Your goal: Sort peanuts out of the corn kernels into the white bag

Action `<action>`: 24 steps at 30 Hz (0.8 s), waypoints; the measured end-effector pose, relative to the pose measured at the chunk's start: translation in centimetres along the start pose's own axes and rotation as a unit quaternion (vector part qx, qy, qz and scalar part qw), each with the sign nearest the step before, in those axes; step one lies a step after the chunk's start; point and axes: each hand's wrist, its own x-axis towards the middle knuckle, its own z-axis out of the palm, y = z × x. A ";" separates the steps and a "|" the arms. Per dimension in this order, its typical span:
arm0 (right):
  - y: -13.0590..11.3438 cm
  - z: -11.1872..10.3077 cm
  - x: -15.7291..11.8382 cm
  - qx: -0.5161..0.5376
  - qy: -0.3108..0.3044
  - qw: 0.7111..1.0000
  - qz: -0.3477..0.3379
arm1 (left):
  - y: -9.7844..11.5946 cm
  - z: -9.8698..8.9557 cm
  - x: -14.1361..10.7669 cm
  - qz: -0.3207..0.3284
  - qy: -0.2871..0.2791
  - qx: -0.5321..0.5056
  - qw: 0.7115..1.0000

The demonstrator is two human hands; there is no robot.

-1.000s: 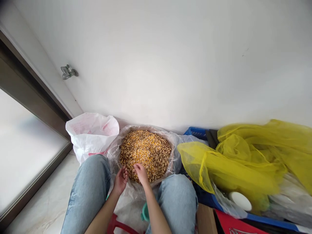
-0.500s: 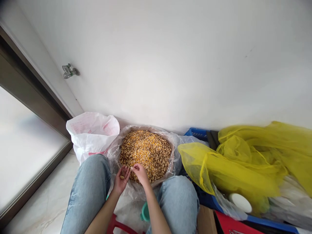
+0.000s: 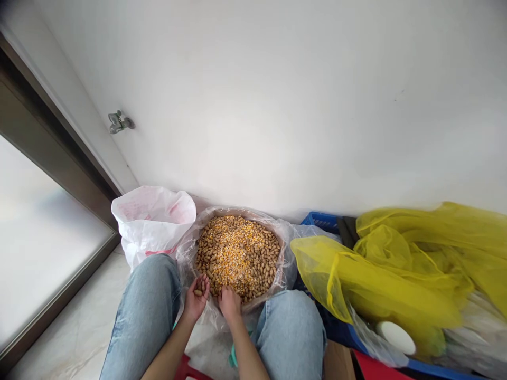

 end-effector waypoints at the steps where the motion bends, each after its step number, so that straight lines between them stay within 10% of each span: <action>1: -0.1 -0.5 0.1 0.022 0.008 1.000 0.008 | 0.0 -0.1 0.1 0.000 0.002 0.003 1.000; 10: -0.9 -6.6 1.0 0.415 -0.048 0.901 -0.119 | -0.6 0.0 0.3 0.001 -0.017 0.017 1.000; 17: 0.5 -2.2 0.8 0.146 0.013 0.988 -0.039 | -0.2 0.5 -0.4 -0.019 0.015 -0.001 1.000; 24: -0.1 0.6 0.5 -0.034 -0.008 0.999 -0.042 | -0.2 0.2 -0.4 0.000 0.014 -0.004 1.000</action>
